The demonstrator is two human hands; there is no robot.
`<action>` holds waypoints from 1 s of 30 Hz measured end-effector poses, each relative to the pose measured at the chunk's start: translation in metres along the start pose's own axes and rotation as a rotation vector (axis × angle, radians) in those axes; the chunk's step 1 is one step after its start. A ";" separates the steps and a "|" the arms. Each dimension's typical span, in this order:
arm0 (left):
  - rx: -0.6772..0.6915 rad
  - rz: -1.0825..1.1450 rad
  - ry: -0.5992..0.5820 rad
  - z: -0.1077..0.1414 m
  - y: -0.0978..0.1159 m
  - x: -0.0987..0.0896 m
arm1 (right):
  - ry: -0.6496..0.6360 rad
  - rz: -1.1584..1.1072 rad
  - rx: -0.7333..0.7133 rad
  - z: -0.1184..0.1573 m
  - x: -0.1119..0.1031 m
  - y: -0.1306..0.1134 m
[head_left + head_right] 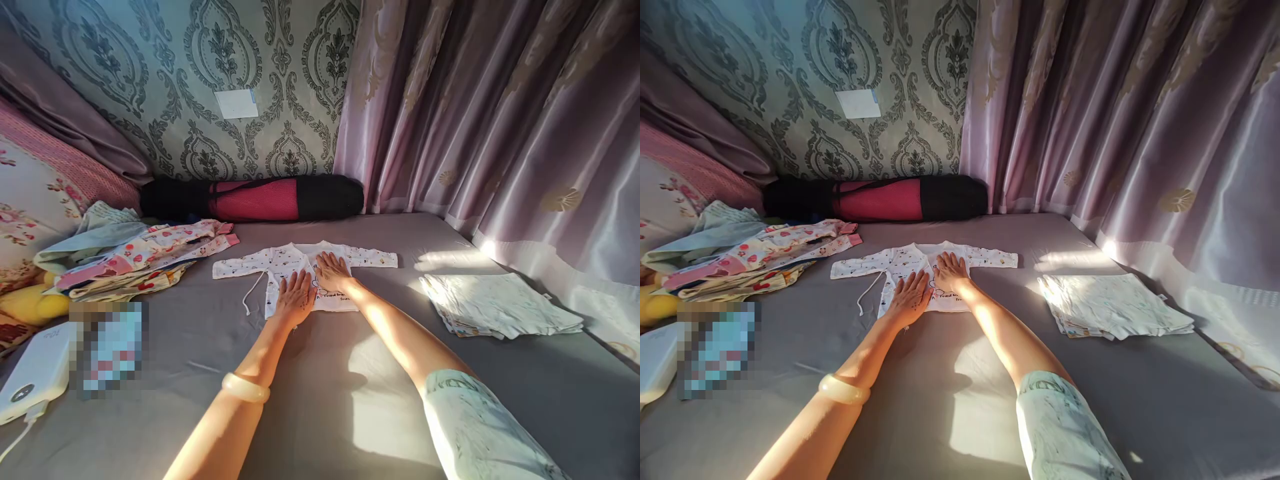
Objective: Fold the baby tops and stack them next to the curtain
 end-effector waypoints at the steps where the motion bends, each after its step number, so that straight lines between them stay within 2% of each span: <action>1: -0.006 -0.008 -0.009 0.000 0.000 0.000 | 0.016 0.001 0.002 -0.007 -0.003 0.001; 9: -0.003 -0.004 -0.069 0.001 0.001 0.002 | 0.134 0.013 0.092 -0.048 -0.017 0.014; 15: 0.007 0.046 -0.040 0.002 0.002 -0.003 | 0.157 0.022 0.107 -0.054 -0.015 0.019; 19: 0.004 0.101 0.060 0.003 -0.001 -0.019 | 0.114 -0.019 0.083 -0.049 -0.024 0.016; 21: -0.042 0.107 0.144 0.004 -0.008 -0.028 | 0.149 -0.067 -0.011 -0.039 -0.036 -0.001; 23: -0.129 0.087 0.198 0.006 -0.019 -0.031 | 0.156 -0.137 -0.196 -0.025 -0.043 -0.031; 24: -0.178 0.073 0.202 0.006 -0.025 -0.030 | 0.094 -0.186 -0.308 -0.017 -0.039 -0.049; 26: -0.244 0.052 0.172 0.006 -0.034 -0.022 | -0.017 -0.203 -0.409 -0.004 -0.027 -0.073; 30: -0.263 0.039 0.077 0.005 -0.038 -0.007 | -0.122 -0.164 -0.433 -0.001 -0.005 -0.092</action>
Point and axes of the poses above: each hand's wrist, its own z-axis away from the middle knuckle, its own x-axis out of the palm, y = z × x, the point moved 10 cm from there along -z, towards the middle knuckle, and after that the axes turned 2 degrees about -y, right-handed, at the moved point
